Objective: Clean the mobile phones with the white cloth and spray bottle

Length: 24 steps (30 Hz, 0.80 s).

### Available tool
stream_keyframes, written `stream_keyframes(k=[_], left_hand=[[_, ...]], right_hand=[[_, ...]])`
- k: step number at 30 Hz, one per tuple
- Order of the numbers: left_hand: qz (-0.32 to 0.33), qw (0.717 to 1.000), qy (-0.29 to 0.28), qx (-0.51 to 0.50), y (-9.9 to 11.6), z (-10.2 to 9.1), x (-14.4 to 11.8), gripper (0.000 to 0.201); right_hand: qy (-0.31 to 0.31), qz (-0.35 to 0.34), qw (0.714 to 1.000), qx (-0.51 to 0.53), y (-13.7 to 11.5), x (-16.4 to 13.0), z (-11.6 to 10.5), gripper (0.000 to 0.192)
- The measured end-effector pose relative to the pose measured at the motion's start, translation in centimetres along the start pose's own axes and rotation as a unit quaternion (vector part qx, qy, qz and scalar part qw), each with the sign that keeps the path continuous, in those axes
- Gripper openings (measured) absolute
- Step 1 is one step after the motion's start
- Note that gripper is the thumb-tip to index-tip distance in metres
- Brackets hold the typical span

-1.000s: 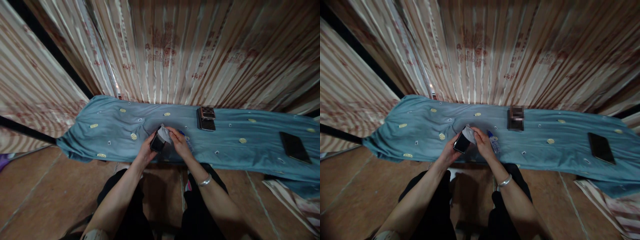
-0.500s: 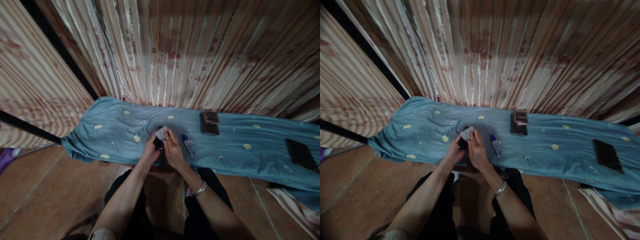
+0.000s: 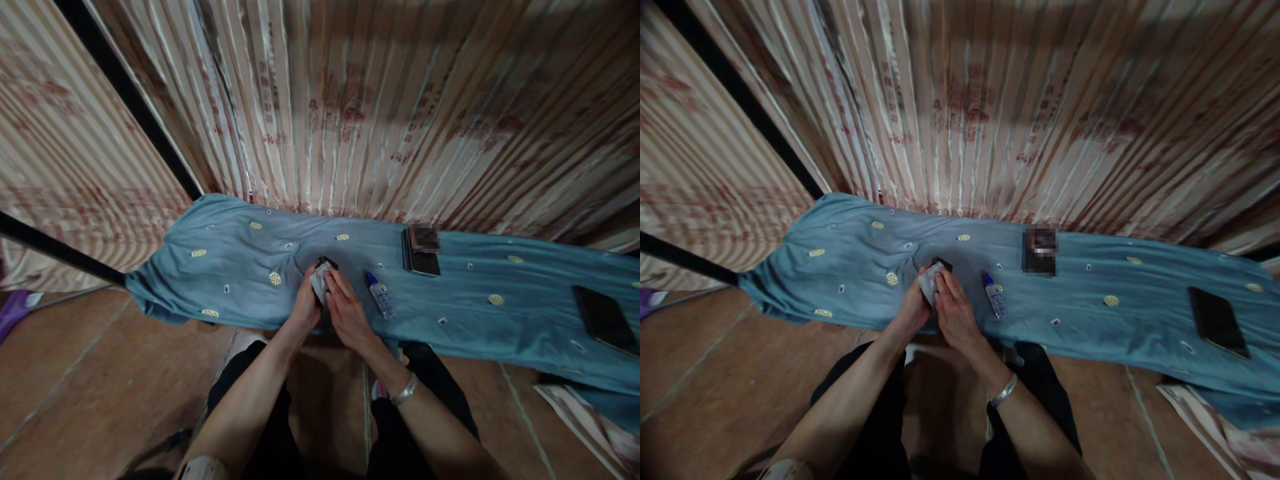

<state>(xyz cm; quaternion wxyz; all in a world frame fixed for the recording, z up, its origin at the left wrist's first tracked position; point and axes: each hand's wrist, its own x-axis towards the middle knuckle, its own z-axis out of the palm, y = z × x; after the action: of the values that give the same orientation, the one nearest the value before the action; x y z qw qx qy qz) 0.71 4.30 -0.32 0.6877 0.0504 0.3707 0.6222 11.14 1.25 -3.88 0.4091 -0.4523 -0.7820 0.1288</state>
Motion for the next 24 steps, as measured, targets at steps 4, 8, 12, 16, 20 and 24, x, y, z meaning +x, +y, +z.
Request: stream_keyframes(k=[4,8,12,16,20,24], left_hand=[[-0.029,0.999,-0.033,0.014,-0.9,0.6,-0.9,0.023],[-0.025,0.998,-0.049,0.038,-1.0,0.5,-1.0,0.032],[0.001,0.997,-0.062,0.052,-1.0,0.3,-0.8,0.037],[0.005,0.997,-0.056,0.054,-1.0,0.5,-0.9,0.038],[0.012,0.999,0.000,0.038,-0.1,0.9,-0.9,0.032],[0.023,0.998,0.038,0.039,1.4,1.0,-0.8,0.043]], right_hand=[[0.020,0.037,0.999,-0.010,1.3,1.0,-0.9,0.052],[0.021,0.050,0.999,0.001,1.4,1.2,-0.8,0.054],[0.023,0.054,0.998,0.018,0.9,1.2,-0.6,0.055],[0.022,0.043,0.999,0.025,0.6,1.1,-0.5,0.058],[0.003,-0.002,0.999,0.033,-0.3,0.4,0.1,0.063],[-0.017,-0.058,0.998,0.033,-1.4,-0.5,0.6,0.067]])
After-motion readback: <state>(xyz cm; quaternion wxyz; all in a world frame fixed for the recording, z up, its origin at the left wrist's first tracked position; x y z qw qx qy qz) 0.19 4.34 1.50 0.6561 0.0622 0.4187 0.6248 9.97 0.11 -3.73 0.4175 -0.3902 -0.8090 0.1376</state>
